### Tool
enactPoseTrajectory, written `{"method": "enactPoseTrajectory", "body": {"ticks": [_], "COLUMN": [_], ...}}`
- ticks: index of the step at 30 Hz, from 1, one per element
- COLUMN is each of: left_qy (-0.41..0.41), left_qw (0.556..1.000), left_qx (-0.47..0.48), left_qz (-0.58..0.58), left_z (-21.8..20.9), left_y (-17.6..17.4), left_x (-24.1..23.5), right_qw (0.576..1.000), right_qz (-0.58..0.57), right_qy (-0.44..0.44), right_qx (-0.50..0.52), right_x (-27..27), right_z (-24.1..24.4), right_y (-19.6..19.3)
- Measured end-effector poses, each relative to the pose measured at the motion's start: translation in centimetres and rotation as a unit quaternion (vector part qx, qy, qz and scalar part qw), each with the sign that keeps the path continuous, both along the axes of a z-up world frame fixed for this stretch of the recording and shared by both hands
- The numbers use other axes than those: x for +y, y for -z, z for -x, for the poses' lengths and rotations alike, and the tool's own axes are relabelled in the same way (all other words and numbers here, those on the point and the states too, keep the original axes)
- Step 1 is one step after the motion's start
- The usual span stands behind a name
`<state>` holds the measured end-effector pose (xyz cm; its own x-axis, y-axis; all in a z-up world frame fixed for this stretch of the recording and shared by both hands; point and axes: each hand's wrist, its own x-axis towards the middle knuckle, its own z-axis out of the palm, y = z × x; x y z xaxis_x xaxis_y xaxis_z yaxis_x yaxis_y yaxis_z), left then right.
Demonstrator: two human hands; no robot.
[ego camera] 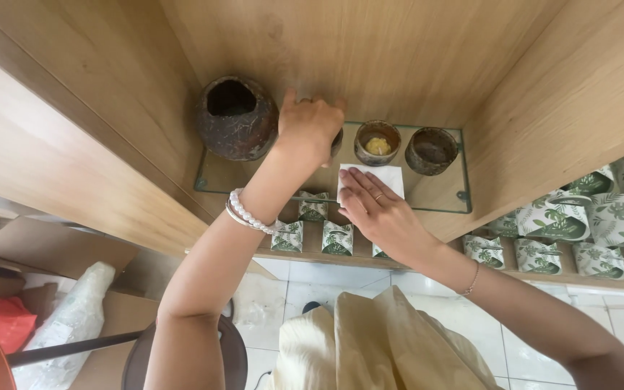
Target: The recorder is organizing gift boxes on a shelf and cleaning a glass display shelf with a wipe.
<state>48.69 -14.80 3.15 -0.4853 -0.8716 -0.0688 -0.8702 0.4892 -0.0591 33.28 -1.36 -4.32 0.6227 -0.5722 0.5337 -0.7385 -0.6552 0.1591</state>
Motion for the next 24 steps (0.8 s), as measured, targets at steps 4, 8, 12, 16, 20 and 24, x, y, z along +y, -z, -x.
{"method": "enactPoseTrajectory", "body": {"ticks": [4,8,12,16,20,24], "left_qy": [-0.001,-0.002,-0.003,0.156,0.152,0.114], "left_qw": [1.000,0.999,0.998,0.938,0.930,0.935], "left_qx": [0.013,0.035,0.026,0.285,0.326,0.337], "left_qz": [-0.012,0.023,0.063,0.118,0.072,-0.014], "left_z": [-0.4,-0.3,-0.6,-0.8,0.8,1.6], "left_y": [1.5,1.5,-1.4,-4.2,-1.5,-0.4], "left_x": [-0.8,-0.2,3.6,6.8,5.8,4.4], "right_qw": [0.998,0.996,0.994,0.993,0.989,0.989], "right_qz": [-0.033,-0.052,-0.060,-0.060,-0.075,-0.074], "right_qy": [-0.011,0.003,0.005,0.011,0.018,0.023], "right_qx": [-0.049,-0.077,-0.095,-0.102,-0.128,-0.122], "right_x": [0.4,0.7,1.7,2.7,3.9,3.7], "right_z": [0.2,0.9,1.5,2.4,3.2,3.2], "right_y": [-0.3,0.3,0.1,-0.2,-0.6,-0.4]}}
